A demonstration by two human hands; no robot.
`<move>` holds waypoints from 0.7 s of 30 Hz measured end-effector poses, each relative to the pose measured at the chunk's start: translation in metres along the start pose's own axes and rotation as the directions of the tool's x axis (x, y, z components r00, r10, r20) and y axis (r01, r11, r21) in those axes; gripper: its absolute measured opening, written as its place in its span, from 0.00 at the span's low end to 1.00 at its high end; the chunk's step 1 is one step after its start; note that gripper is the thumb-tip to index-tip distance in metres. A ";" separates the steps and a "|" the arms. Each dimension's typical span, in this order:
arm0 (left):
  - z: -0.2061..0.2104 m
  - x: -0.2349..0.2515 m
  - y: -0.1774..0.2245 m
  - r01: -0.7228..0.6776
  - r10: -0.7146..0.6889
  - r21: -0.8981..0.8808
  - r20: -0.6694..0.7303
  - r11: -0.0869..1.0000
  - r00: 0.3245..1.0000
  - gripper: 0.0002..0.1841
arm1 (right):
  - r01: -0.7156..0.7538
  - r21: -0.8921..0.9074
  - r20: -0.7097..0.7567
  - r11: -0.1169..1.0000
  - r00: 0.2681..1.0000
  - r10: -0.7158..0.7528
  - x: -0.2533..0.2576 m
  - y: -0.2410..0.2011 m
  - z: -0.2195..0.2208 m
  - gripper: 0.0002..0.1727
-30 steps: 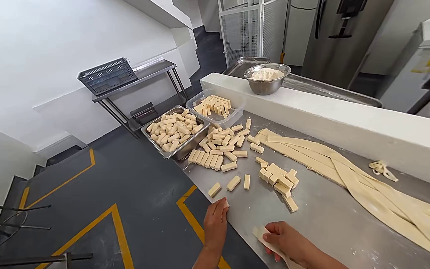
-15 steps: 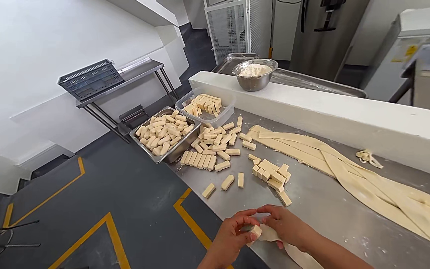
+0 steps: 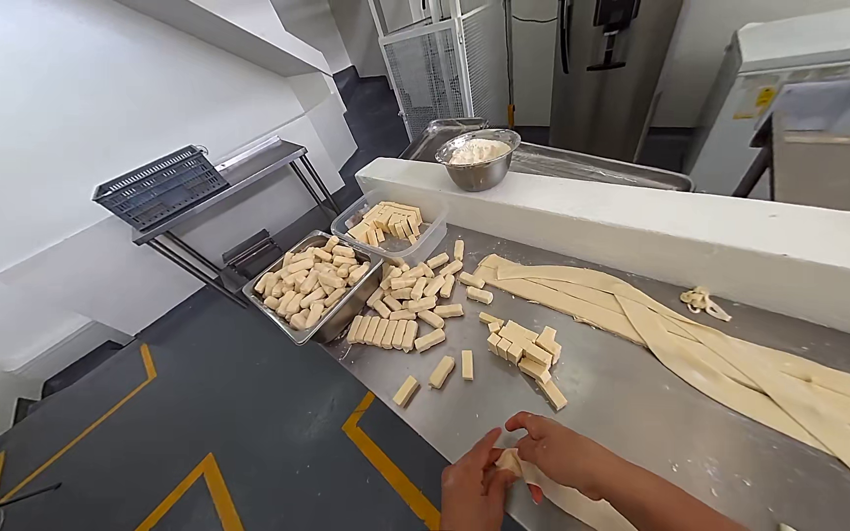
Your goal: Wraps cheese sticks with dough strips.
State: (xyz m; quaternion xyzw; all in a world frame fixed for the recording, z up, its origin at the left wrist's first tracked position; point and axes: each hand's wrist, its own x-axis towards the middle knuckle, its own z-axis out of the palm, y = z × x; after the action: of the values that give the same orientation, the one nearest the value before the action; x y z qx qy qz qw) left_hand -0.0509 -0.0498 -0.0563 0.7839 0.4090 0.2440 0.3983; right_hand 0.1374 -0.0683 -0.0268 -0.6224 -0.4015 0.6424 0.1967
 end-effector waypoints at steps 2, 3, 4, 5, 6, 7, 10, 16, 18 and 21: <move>-0.016 0.007 -0.010 0.150 -0.149 0.017 -0.014 0.989 0.989 0.21 | 0.020 0.039 0.038 0.999 0.999 -0.021 0.005 0.010 -0.003 0.16; -0.027 0.013 -0.018 0.216 -0.214 0.057 -0.034 0.975 0.976 0.18 | 0.033 0.066 0.041 0.997 0.998 -0.036 0.008 0.017 -0.004 0.10; -0.039 0.020 -0.026 0.272 -0.268 0.115 -0.055 0.955 0.962 0.17 | 0.045 0.091 0.039 0.995 0.998 -0.049 0.011 0.024 -0.005 0.07; -0.050 0.026 -0.034 0.318 -0.307 0.180 -0.084 0.931 0.948 0.16 | 0.047 0.114 0.026 0.992 0.998 -0.050 0.014 0.031 -0.006 0.07; -0.057 0.031 -0.040 0.354 -0.335 0.239 -0.118 0.904 0.935 0.15 | 0.045 0.140 0.004 0.989 0.999 -0.046 0.015 0.037 -0.005 0.08; -0.061 0.037 -0.045 0.382 -0.352 0.281 -0.155 0.880 0.923 0.14 | 0.044 0.166 -0.022 0.985 0.999 -0.041 0.016 0.042 -0.004 0.08; -0.055 0.046 -0.060 0.414 -0.326 0.332 -0.292 0.848 0.899 0.12 | 0.016 0.182 -0.067 0.983 0.998 -0.003 0.017 0.059 -0.004 0.07; -0.018 0.051 -0.096 0.186 0.101 0.427 -0.567 0.885 0.818 0.09 | -0.008 0.088 -0.212 0.996 0.977 0.026 -0.015 0.095 -0.032 0.06; -0.005 0.049 -0.112 0.079 0.272 0.498 -0.592 0.863 0.759 0.08 | -0.007 0.069 -0.254 0.998 0.967 0.025 -0.030 0.107 -0.043 0.06; 0.003 0.044 -0.118 -0.060 0.378 0.513 -0.544 0.856 0.749 0.10 | -0.004 0.084 -0.319 0.996 0.947 0.031 -0.053 0.123 -0.054 0.06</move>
State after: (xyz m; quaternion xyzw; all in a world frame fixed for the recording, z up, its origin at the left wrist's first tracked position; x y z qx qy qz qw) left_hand -0.0775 0.0264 -0.1525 0.7722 0.4658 0.4321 0.0070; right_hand 0.2272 -0.1670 -0.0810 -0.7134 -0.3319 0.5505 0.2790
